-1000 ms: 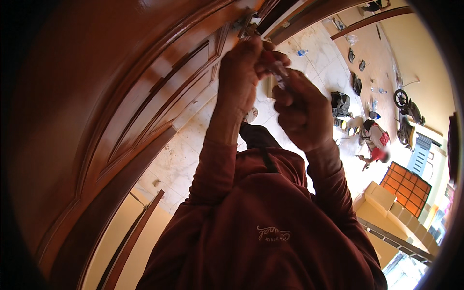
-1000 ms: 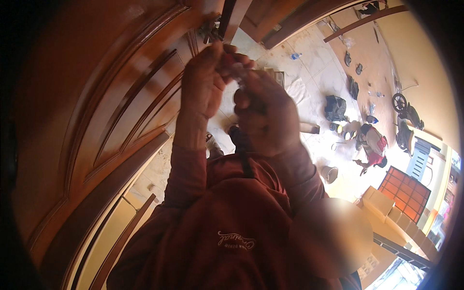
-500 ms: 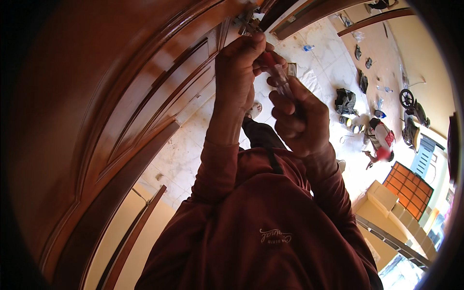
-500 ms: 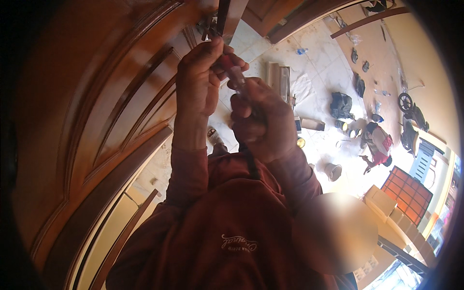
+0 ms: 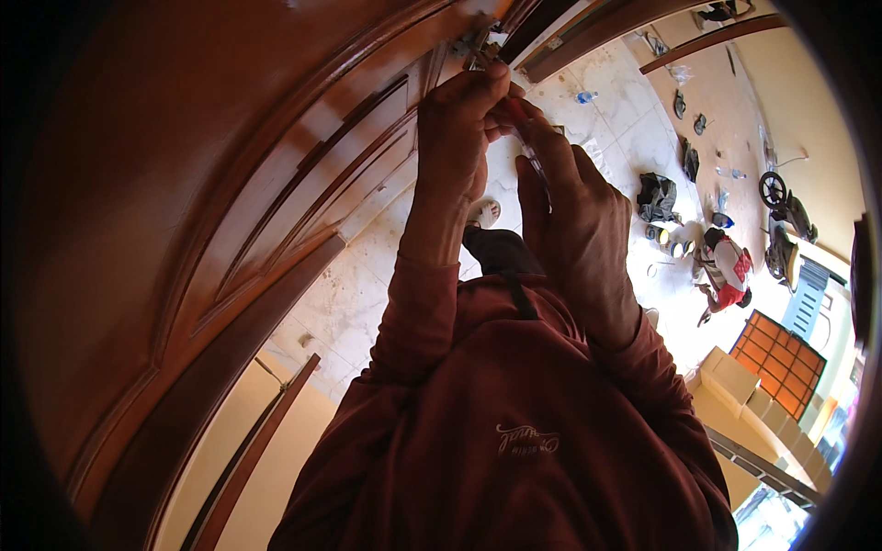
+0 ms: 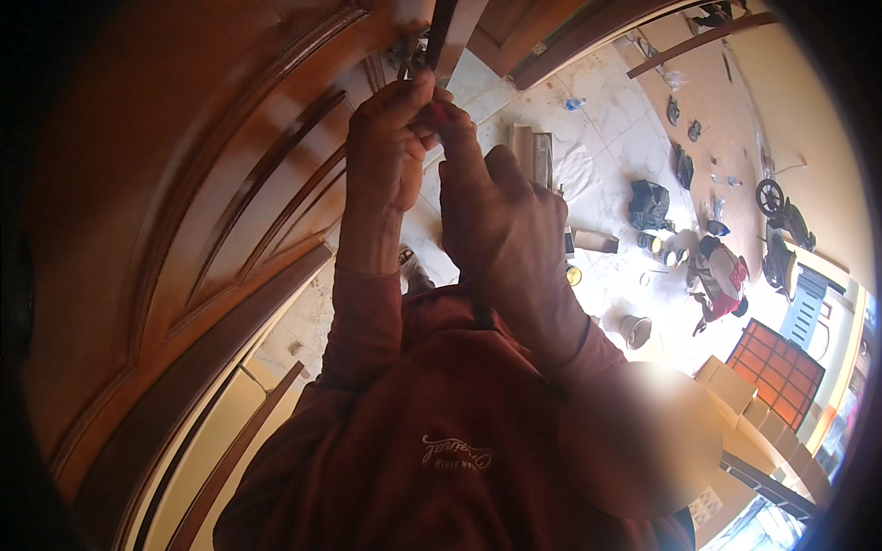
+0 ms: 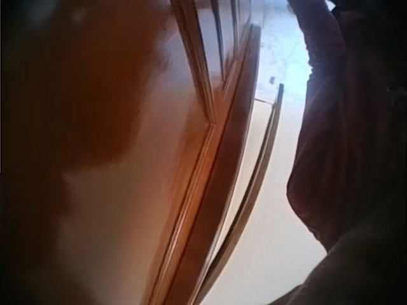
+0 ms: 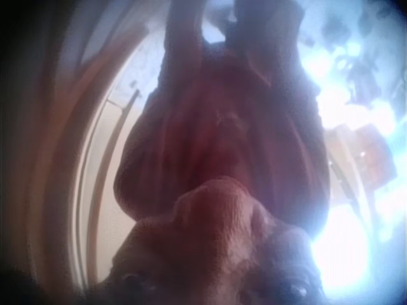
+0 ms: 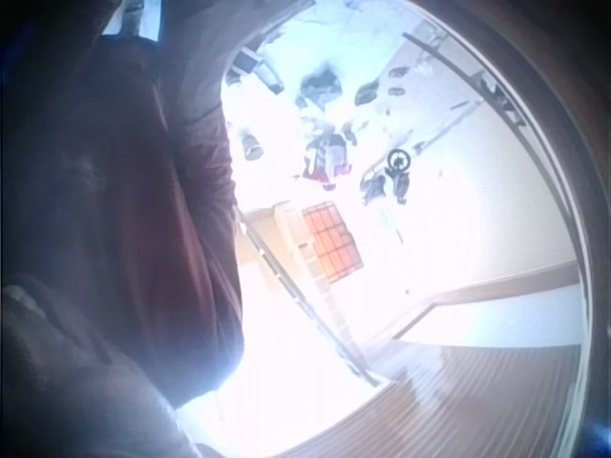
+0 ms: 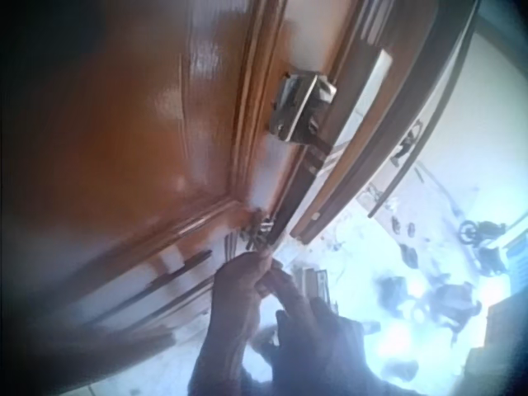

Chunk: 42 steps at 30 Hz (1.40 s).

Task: The person installs a door lock on a wooden door using a screwdriver. They repeatedly tighten screws on the lock mechanism and handle, adjusting the door position as needed.

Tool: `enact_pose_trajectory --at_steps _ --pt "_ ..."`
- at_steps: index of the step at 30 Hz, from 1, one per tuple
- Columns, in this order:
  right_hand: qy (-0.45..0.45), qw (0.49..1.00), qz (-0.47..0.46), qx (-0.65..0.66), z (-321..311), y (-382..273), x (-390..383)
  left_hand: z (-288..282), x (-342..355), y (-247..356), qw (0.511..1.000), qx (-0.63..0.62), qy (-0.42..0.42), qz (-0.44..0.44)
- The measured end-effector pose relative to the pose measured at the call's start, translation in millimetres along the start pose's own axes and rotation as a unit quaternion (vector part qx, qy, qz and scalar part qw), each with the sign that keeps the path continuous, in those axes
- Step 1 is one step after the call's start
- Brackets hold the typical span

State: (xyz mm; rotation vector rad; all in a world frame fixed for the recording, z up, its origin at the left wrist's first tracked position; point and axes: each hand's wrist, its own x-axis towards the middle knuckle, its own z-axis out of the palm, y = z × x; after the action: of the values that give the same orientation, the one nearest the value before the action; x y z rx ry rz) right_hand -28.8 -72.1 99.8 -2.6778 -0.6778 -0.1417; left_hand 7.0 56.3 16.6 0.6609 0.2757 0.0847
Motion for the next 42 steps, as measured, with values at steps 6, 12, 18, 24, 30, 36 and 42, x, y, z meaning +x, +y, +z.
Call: enact_pose_trajectory --at_steps 6,12,18,24,30,36,42 --pt "-0.129 0.529 0.311 0.779 -3 47 12 11 4 -1 0.999 0.036 0.003 0.03" --pt "-0.139 0.623 0.277 0.718 -8 48 11 7 8 -12 0.998 0.033 0.001 0.053" --pt "0.001 0.999 -0.03 -0.014 -19 11 5 3 6 -11 0.999 0.004 -0.016 0.043" --pt "-0.023 0.943 0.083 0.321 -6 34 17 7 7 -7 0.999 0.016 -0.031 0.028" --pt "-0.178 0.404 0.346 0.828 3 64 9 14 2 -13 0.999 -0.002 -0.04 0.005" --pt "-0.092 0.882 0.162 0.432 -13 36 11 4 9 -20 0.995 -0.041 -0.084 0.048" --pt "-0.016 0.999 -0.015 0.032 -4 17 2 3 7 -19 0.993 -0.073 -0.085 0.034"
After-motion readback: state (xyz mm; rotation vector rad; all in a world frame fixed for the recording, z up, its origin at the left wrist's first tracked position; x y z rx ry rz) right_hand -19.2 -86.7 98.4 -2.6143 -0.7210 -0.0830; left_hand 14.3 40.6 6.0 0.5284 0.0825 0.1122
